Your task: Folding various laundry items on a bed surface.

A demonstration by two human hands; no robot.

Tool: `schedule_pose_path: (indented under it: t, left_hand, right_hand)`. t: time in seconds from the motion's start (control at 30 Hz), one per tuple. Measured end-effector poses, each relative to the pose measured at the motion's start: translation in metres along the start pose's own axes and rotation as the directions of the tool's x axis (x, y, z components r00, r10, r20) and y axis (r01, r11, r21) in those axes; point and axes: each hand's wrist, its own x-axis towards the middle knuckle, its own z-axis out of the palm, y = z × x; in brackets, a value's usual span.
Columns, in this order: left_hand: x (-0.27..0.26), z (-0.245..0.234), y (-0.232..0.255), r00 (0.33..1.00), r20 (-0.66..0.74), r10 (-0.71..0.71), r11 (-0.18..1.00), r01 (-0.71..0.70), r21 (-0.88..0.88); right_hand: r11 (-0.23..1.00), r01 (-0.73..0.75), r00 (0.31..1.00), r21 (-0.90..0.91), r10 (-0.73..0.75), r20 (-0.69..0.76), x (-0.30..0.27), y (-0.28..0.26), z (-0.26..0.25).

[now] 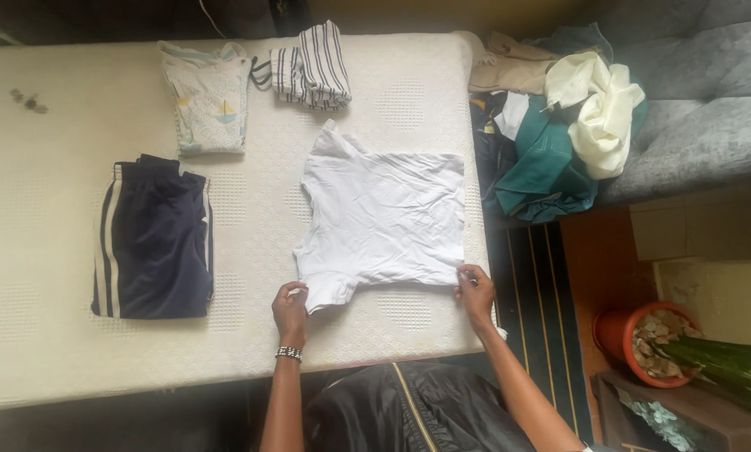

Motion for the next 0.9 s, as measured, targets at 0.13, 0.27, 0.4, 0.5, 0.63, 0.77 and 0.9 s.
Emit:
schedule_pose_path:
  t: [0.13,0.27,0.4,0.5,0.63,0.77,0.9]
  left_hand:
    - [-0.003,-0.002,0.044,0.969,0.246,0.019,0.992,0.014,-0.129]
    - [0.022,0.005,0.068,0.903,0.406,0.142,0.989,-0.142,-0.03]
    - [0.035,0.037,0.124,0.91,0.339,0.239,0.921,-0.323,0.218]
    - [0.088,0.057,0.118,0.856,0.221,0.467,0.691,-0.509,0.512]
    - [0.145,0.077,0.106,0.623,0.245,0.742,0.41,-0.712,0.57]
    - [0.131,0.092,0.132,0.843,0.266,0.467,0.769,-0.536,0.348]
    - [0.128,0.087,0.131,0.946,0.294,0.135,0.806,-0.277,0.523]
  right_hand:
    - [0.993,0.029,0.975,0.114,-0.053,0.215,0.025,0.017,-0.023]
    - [0.98,0.162,0.912,0.113,-0.193,0.361,0.039,-0.001,-0.03]
    - [0.868,0.399,0.913,-0.297,-0.344,0.22,0.057,-0.029,-0.021]
    - [0.707,0.681,0.732,-0.189,-0.668,0.138,0.077,-0.044,-0.011]
    - [0.266,0.908,0.326,-0.324,-0.934,0.148,0.09,-0.06,-0.001]
    - [0.913,0.393,0.9,-0.114,-0.356,0.25,0.103,-0.057,0.01]
    - [0.973,0.211,0.965,-0.088,-0.193,0.178,0.092,-0.074,0.014]
